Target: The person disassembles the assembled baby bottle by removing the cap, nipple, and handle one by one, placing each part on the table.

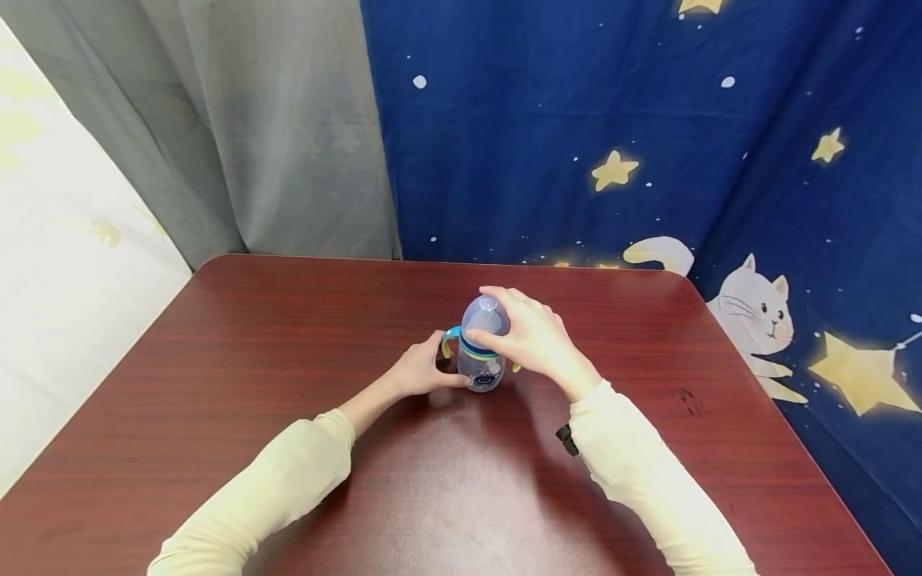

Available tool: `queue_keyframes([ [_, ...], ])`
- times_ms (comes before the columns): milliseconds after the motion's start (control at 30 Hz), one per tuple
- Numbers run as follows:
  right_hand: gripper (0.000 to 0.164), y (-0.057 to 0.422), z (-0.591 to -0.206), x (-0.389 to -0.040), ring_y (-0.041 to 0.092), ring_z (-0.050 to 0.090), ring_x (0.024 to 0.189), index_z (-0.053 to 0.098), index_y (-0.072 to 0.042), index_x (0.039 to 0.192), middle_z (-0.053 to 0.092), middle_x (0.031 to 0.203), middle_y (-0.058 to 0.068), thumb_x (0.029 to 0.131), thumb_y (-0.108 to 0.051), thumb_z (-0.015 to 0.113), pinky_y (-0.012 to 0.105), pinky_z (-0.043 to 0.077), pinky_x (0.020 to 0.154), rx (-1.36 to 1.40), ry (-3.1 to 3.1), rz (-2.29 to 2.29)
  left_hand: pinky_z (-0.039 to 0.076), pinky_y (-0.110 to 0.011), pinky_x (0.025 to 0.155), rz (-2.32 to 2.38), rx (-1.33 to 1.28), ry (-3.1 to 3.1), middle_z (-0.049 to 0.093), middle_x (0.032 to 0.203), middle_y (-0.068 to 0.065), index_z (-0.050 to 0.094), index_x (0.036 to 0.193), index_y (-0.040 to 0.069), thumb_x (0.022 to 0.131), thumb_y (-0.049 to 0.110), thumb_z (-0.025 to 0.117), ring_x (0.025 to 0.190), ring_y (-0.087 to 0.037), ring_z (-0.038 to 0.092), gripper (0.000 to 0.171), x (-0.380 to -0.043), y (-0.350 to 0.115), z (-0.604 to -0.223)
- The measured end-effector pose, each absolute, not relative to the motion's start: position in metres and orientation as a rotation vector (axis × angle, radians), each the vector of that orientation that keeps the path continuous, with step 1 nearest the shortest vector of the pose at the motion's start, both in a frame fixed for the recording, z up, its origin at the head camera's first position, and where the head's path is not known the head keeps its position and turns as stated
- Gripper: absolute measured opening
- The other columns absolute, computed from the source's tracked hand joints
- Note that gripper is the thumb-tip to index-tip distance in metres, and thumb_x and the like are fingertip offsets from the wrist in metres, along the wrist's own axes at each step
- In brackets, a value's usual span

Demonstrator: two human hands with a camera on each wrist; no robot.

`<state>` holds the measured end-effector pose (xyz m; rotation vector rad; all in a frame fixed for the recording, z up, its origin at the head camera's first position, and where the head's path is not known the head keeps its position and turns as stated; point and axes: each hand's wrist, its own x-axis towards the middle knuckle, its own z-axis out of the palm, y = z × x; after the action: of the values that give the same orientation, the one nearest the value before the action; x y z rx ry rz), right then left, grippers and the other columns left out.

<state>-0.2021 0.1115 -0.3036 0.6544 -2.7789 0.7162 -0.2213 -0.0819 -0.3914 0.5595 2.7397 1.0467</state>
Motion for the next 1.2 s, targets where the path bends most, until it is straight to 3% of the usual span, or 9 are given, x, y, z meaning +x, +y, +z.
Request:
queue_keyframes([
  [500, 0.057, 0.118, -0.307, -0.209, 0.016, 0.054, 0.084, 0.048, -0.017, 0.121, 0.055, 0.106, 0.002, 0.073, -0.041, 0.069, 0.031, 0.046, 0.064, 0.746, -2.749, 0.873, 0.042, -0.033, 0.073, 1.160, 0.584, 2.701, 0.055, 0.098, -0.008, 0.040, 0.118, 0.004, 0.068, 0.037, 0.074, 0.089, -0.020, 0.053, 0.069, -0.218, -0.081, -0.393],
  [633, 0.056, 0.125, -0.308, -0.207, 0.014, 0.054, 0.081, 0.048, -0.018, 0.121, 0.056, 0.101, 0.001, 0.073, -0.038, 0.070, 0.027, 0.047, 0.059, 0.747, -2.729, 1.005, 0.042, -0.033, 0.075, 1.211, 0.610, 2.698, 0.057, 0.100, -0.006, 0.040, 0.120, 0.007, 0.069, 0.036, 0.074, 0.091, -0.018, 0.053, 0.069, -0.216, -0.081, -0.393],
  [900, 0.057, 0.139, -0.306, -0.200, 0.011, 0.057, 0.076, 0.049, -0.022, 0.120, 0.058, 0.098, -0.002, 0.071, -0.042, 0.070, 0.028, 0.047, 0.065, 0.800, -2.646, 1.137, 0.044, -0.031, 0.074, 1.260, 0.709, 2.720, 0.058, 0.103, 0.001, 0.045, 0.117, 0.014, 0.067, 0.041, 0.074, 0.091, -0.011, 0.053, 0.064, -0.211, -0.083, -0.381],
  [1200, 0.053, 0.151, -0.277, -0.172, 0.020, 0.056, 0.096, 0.049, -0.009, 0.122, 0.054, 0.109, 0.006, 0.074, -0.017, 0.072, 0.034, 0.048, 0.072, 0.813, -2.564, 1.434, 0.044, -0.027, 0.072, 1.225, 0.959, 2.714, 0.057, 0.101, 0.006, 0.050, 0.116, 0.018, 0.064, 0.045, 0.075, 0.088, -0.006, 0.051, 0.064, -0.199, -0.087, -0.349],
])
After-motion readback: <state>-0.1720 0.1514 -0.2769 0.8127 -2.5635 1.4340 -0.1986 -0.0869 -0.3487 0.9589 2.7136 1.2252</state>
